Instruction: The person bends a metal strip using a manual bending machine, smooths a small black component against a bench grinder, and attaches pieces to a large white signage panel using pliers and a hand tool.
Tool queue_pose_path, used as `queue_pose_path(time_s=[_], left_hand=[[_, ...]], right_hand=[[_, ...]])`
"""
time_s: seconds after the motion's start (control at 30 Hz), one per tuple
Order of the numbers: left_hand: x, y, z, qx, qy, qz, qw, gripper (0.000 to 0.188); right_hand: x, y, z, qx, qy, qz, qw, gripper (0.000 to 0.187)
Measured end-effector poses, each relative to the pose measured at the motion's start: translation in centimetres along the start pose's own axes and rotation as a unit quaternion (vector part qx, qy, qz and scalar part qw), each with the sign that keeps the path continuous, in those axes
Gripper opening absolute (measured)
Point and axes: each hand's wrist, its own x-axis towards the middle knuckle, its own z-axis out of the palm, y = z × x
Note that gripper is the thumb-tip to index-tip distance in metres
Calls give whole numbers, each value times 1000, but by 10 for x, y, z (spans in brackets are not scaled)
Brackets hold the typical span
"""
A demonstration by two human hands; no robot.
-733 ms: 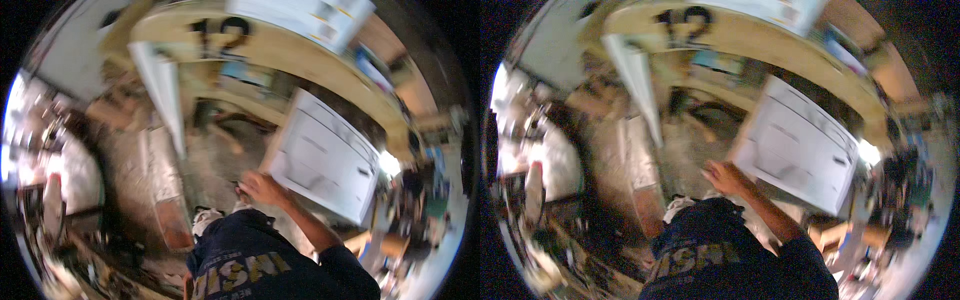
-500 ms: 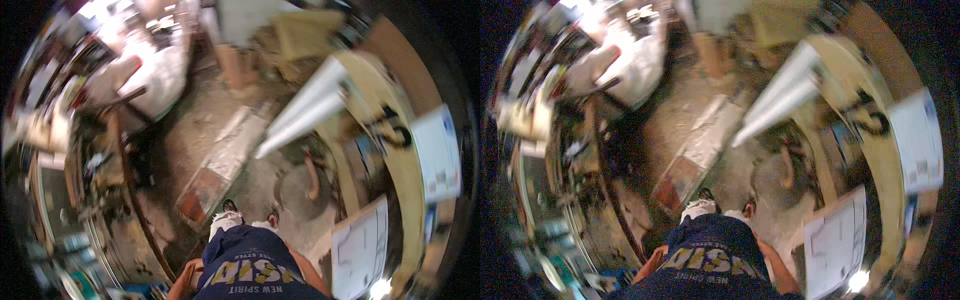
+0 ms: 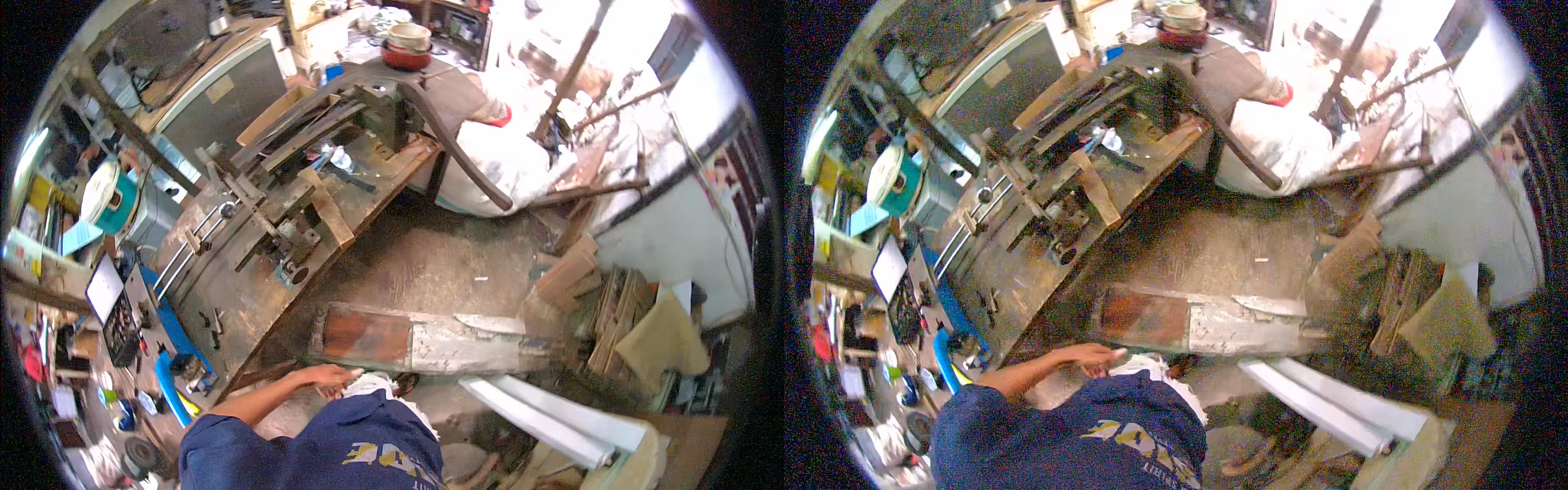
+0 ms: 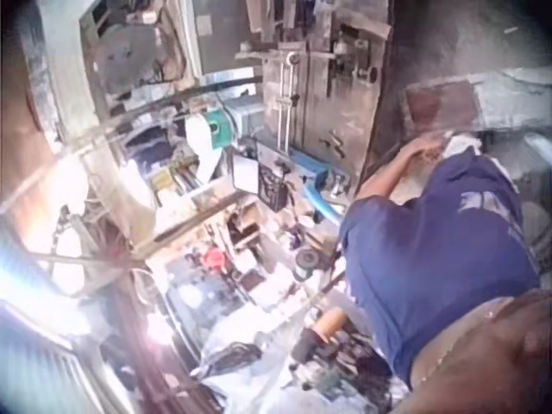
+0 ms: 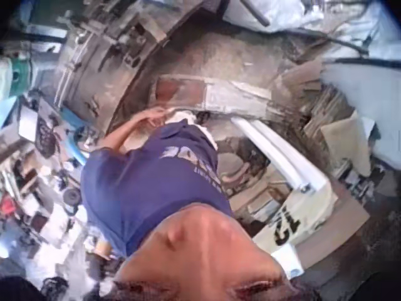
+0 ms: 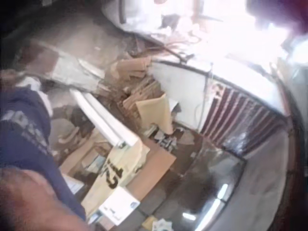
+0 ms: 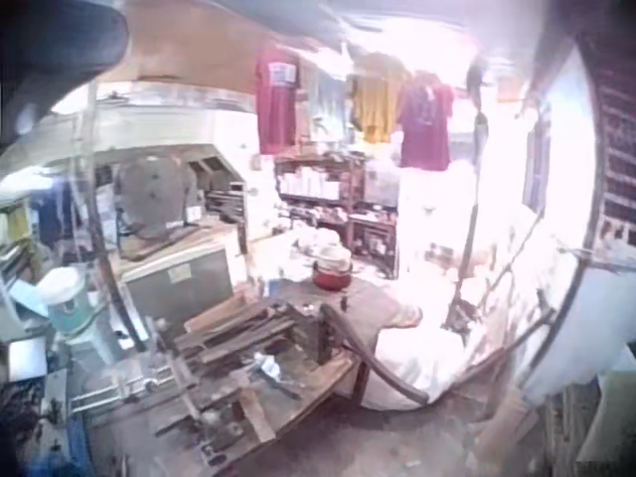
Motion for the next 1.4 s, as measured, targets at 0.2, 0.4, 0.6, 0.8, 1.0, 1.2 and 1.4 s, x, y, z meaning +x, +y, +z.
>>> queue_pose_path(time_s=[0.2, 0.4, 0.6, 0.8, 1.0, 1.2, 1.4], left_hand=[[-23, 76, 20, 161, 340, 458, 805, 26], [9, 164, -54, 75, 475, 384, 788, 26], [8, 276, -193, 49, 473, 431, 767, 26], [32, 258, -281, 155, 680, 80, 712, 49], [17, 261, -322, 52, 680, -25, 731, 58], [22, 288, -385, -222, 718, 62, 656, 46], [36, 306, -399, -277, 715, 73, 637, 46]], right_hand=[[46, -51, -89, -284, -86, -108, 949, 52], [37, -369, -58, -239, 109, -511, 818, 28], [21, -592, 65, -196, -75, -530, 821, 32], [96, -713, 253, -190, -242, -375, 874, 37], [127, -736, 321, -316, -290, -356, 831, 24], [126, -784, 293, -269, -272, -325, 864, 16], [136, -788, 308, -225, -216, -390, 867, 20]])
